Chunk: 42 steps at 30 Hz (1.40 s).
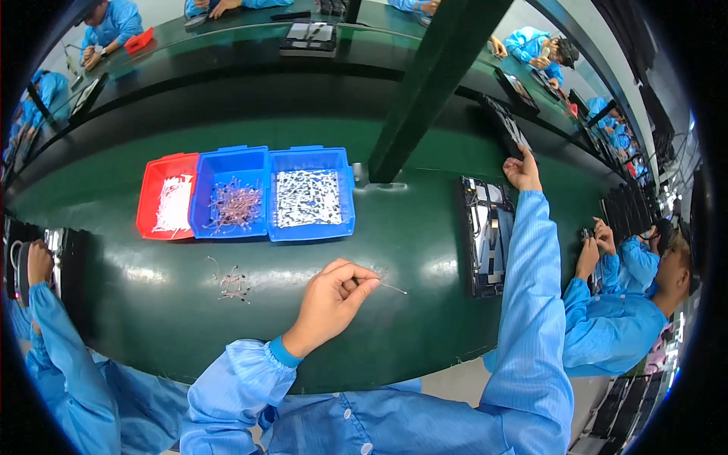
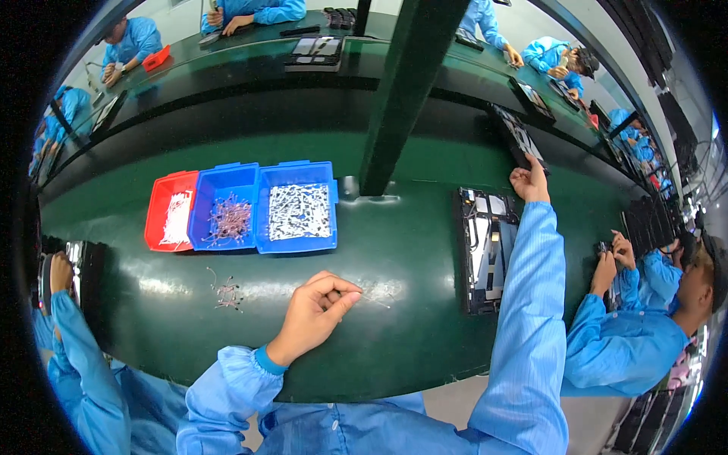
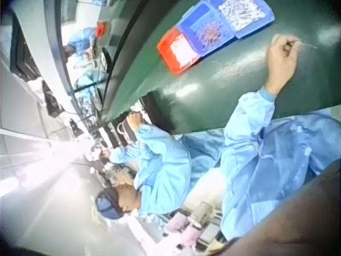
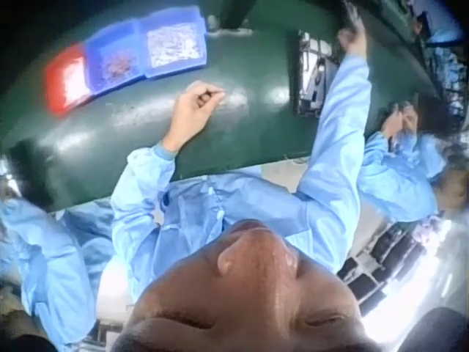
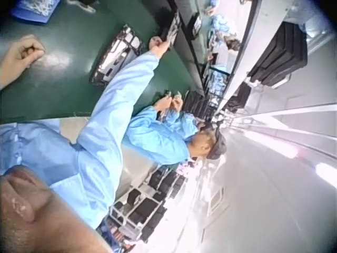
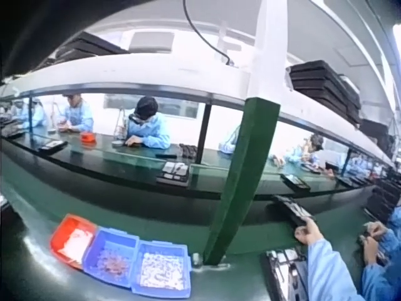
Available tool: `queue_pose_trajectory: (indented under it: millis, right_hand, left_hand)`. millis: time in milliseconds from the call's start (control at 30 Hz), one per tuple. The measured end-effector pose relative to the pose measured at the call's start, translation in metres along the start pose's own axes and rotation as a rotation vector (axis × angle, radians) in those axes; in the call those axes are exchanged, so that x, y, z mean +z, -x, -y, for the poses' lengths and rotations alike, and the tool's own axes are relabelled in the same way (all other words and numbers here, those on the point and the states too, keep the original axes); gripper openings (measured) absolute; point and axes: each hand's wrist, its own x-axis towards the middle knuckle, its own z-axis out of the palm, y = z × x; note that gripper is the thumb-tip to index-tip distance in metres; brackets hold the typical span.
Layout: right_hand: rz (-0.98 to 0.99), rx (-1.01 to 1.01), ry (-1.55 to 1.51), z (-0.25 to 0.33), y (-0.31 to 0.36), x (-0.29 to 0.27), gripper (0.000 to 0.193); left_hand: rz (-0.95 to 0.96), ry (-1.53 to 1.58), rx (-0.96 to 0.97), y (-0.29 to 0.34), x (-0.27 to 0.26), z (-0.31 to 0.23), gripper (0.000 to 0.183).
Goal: The person assembles small electronic components and internal wiring into a tablet device chassis by hand, taking parts from trays and connecting them into the chassis.
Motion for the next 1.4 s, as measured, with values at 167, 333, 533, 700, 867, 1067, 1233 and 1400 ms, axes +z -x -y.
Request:
queue_pose_trajectory:
  millis: [167,333,533,700,867,1067,1233,1400]
  right_hand:
    - [0.135,-0.058,-0.031,0.008,0.11,0.055,0.043]
    - [0.356,-0.192,0.206,-0.01,0.251,0.04,0.025]
    - [-0.099,-0.461,0.07,-0.11,0.379,-0.064,0.019]
    - [0.051,-0.038,0.429,-0.195,0.476,-0.103,0.021]
    - [0.865,0.77,0.527,-0.2,0.497,-0.095,0.025]
    - [0.854,-0.398,1.051,-0.162,0.457,-0.073,0.03]
    - [0.497,-0.687,1.312,-0.181,0.414,-0.041,0.04]
    - [0.446,-0.773,1.342,-0.2,0.424,-0.036,0.043]
  left_hand:
    - [0.055,-0.002,0.013,-0.001,0.0,-0.002,0.008]
    - [-0.034,0.273,-0.101,0.0,-0.006,0.004,0.013]
    - [-0.202,0.37,0.016,0.002,-0.018,-0.031,0.012]
    - [-0.204,0.363,0.051,0.014,-0.02,-0.042,0.013]
    - [-0.19,0.257,-0.02,0.037,-0.018,-0.026,0.012]
    - [-0.236,-0.155,0.058,0.083,0.001,-0.01,0.012]
    - [-0.318,-0.026,0.124,0.101,0.037,-0.005,0.01]
    - [-0.382,-0.04,0.138,0.102,0.045,-0.006,0.013]
